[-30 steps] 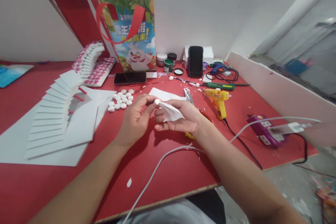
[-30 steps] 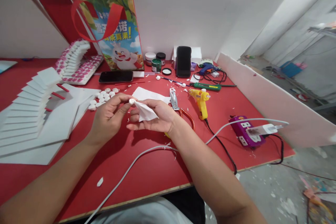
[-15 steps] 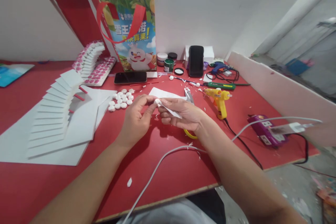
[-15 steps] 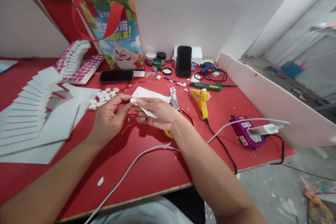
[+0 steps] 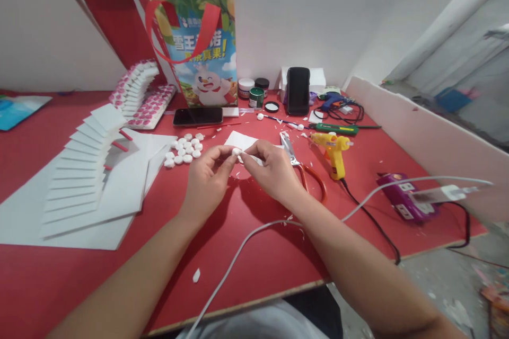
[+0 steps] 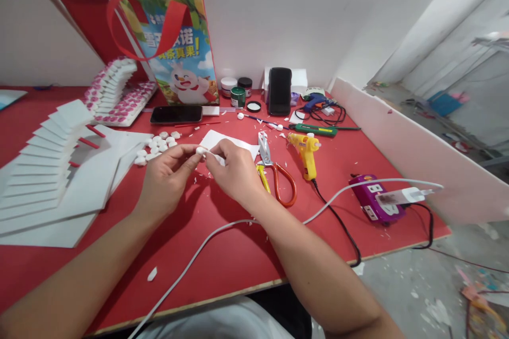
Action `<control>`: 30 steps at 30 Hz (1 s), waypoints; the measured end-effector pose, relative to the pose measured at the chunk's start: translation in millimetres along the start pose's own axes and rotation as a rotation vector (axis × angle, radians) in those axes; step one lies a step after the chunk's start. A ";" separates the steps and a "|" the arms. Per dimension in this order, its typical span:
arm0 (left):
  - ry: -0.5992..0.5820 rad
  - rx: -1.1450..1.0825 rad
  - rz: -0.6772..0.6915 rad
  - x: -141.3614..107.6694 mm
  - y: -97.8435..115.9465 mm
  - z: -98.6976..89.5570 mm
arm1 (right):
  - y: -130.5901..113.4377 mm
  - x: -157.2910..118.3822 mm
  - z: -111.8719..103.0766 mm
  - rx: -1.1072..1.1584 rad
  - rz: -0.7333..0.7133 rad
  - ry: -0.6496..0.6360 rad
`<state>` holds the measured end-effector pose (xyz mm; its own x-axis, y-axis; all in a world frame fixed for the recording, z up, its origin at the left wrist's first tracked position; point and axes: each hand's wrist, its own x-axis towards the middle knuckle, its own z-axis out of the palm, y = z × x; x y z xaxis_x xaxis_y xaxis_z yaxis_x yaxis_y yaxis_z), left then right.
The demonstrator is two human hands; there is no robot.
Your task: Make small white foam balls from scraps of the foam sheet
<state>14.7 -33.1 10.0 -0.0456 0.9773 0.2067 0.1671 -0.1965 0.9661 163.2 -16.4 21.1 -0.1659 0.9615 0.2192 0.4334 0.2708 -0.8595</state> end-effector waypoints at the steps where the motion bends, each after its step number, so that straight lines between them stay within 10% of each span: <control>1: 0.006 0.014 0.013 -0.7 0.0 0.7 | -0.7 -1.3 1.2 -0.052 -0.016 0.026; 14: 0.169 0.437 0.511 -6.2 -4.3 6.6 | -6.7 -5.9 0.1 0.023 -0.061 0.020; 21: -0.021 0.080 0.131 2.3 -3.9 -5.2 | -4.2 -1.5 -14.4 -0.047 -0.129 -0.120; 30: -0.041 0.182 0.189 5.4 -1.6 -8.6 | -3.5 1.0 -14.6 -0.026 -0.054 -0.099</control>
<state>5.7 -28.2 10.9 0.0430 0.9276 0.3711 0.3431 -0.3626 0.8665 174.4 -15.7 31.1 -0.2751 0.9366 0.2169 0.4444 0.3240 -0.8352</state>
